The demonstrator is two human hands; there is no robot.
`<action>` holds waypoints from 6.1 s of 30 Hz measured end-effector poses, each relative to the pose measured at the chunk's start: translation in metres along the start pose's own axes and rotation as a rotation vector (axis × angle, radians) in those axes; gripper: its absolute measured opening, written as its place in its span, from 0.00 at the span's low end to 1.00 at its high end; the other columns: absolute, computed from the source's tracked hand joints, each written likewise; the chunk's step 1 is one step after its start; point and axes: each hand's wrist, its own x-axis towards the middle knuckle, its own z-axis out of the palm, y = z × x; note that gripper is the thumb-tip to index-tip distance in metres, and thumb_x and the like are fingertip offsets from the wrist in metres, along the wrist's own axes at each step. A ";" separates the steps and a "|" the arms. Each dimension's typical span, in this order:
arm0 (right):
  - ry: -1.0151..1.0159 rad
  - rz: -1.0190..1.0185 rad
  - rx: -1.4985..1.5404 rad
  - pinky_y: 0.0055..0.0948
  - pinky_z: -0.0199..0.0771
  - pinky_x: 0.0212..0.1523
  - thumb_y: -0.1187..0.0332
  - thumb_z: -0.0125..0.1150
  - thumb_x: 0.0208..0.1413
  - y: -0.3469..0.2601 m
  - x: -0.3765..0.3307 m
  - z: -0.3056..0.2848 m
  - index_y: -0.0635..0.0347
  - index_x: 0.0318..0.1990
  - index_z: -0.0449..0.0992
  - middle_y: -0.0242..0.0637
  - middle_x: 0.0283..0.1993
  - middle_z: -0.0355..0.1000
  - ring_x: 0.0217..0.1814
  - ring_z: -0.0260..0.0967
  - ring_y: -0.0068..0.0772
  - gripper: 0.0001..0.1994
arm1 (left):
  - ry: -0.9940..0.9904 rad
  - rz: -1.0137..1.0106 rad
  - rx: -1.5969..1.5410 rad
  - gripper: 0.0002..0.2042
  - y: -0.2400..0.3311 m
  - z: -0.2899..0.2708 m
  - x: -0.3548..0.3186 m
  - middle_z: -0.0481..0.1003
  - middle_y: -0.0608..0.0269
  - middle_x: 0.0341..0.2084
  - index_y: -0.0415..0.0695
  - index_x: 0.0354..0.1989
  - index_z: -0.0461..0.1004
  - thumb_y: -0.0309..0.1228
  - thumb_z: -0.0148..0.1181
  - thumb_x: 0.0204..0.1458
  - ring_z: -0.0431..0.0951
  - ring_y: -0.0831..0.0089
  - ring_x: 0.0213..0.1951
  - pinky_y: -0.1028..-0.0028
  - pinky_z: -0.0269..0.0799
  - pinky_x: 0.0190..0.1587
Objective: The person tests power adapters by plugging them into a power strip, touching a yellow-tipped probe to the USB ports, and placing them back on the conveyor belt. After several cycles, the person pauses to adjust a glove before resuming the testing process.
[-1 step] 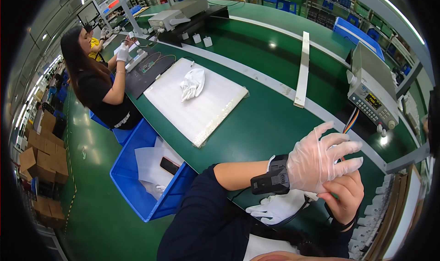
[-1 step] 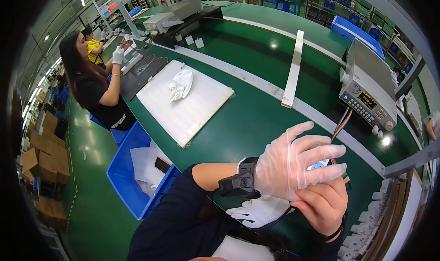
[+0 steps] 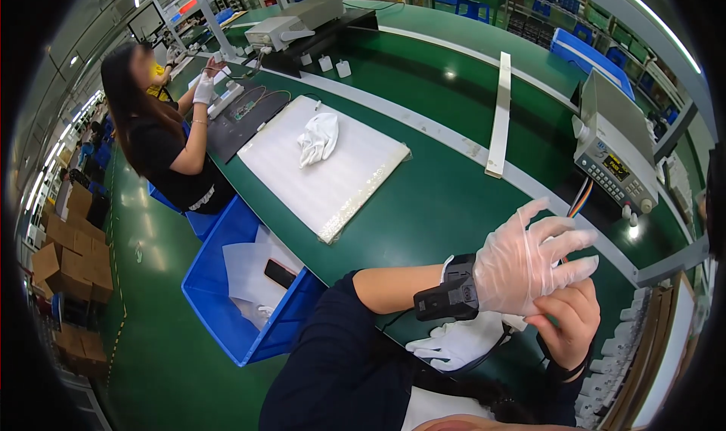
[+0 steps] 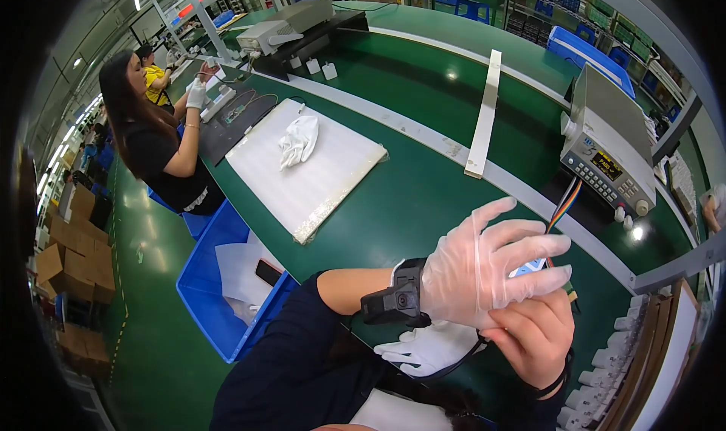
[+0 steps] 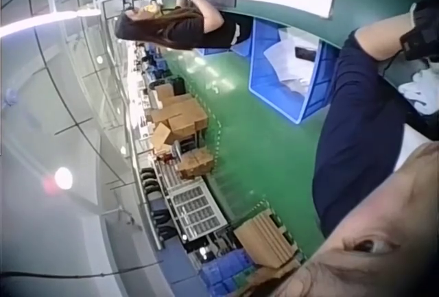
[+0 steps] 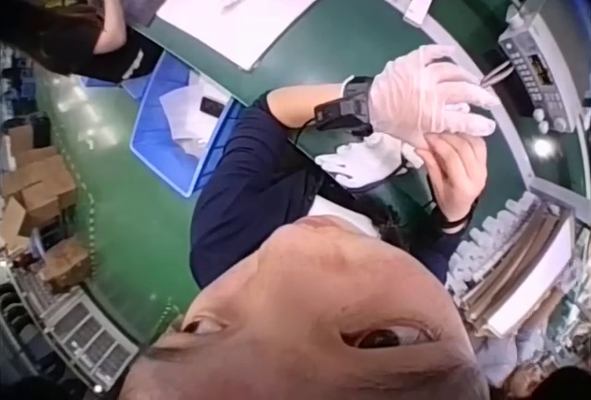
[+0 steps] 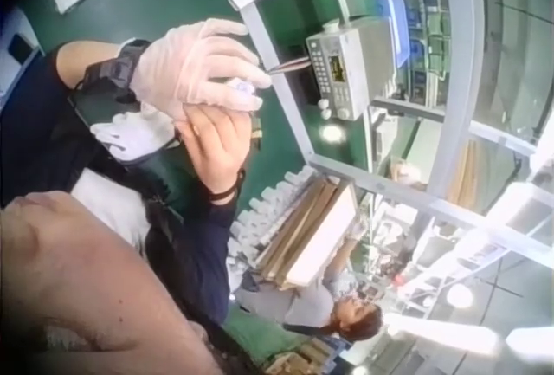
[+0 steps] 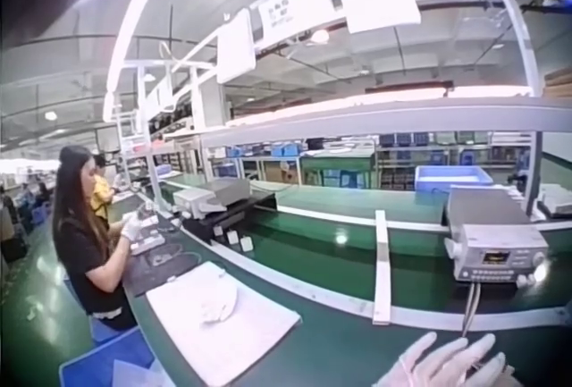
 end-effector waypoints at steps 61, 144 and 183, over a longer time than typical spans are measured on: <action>0.079 -0.108 -0.206 0.34 0.65 0.36 0.68 0.68 0.38 0.005 0.004 -0.008 0.59 0.38 0.79 0.35 0.36 0.73 0.35 0.69 0.36 0.16 | -0.518 -0.071 -0.122 0.10 0.008 -0.012 -0.006 0.74 0.67 0.32 0.53 0.33 0.72 0.39 0.65 0.44 0.77 0.61 0.25 0.65 0.74 0.23; 0.016 -0.114 -0.007 0.32 0.69 0.38 0.60 0.67 0.43 0.021 0.012 -0.014 0.58 0.38 0.79 0.31 0.34 0.74 0.34 0.73 0.31 0.15 | -0.316 0.301 -0.331 0.11 0.019 -0.050 -0.008 0.67 0.61 0.56 0.59 0.41 0.76 0.36 0.60 0.48 0.69 0.59 0.52 0.56 0.65 0.56; 0.072 -0.133 -0.194 0.34 0.71 0.40 0.66 0.65 0.39 0.017 0.004 0.006 0.54 0.34 0.79 0.28 0.31 0.75 0.33 0.74 0.30 0.11 | -0.400 0.268 -0.369 0.23 0.031 -0.009 -0.013 0.48 0.61 0.68 0.63 0.53 0.73 0.45 0.61 0.45 0.57 0.50 0.64 0.21 0.34 0.58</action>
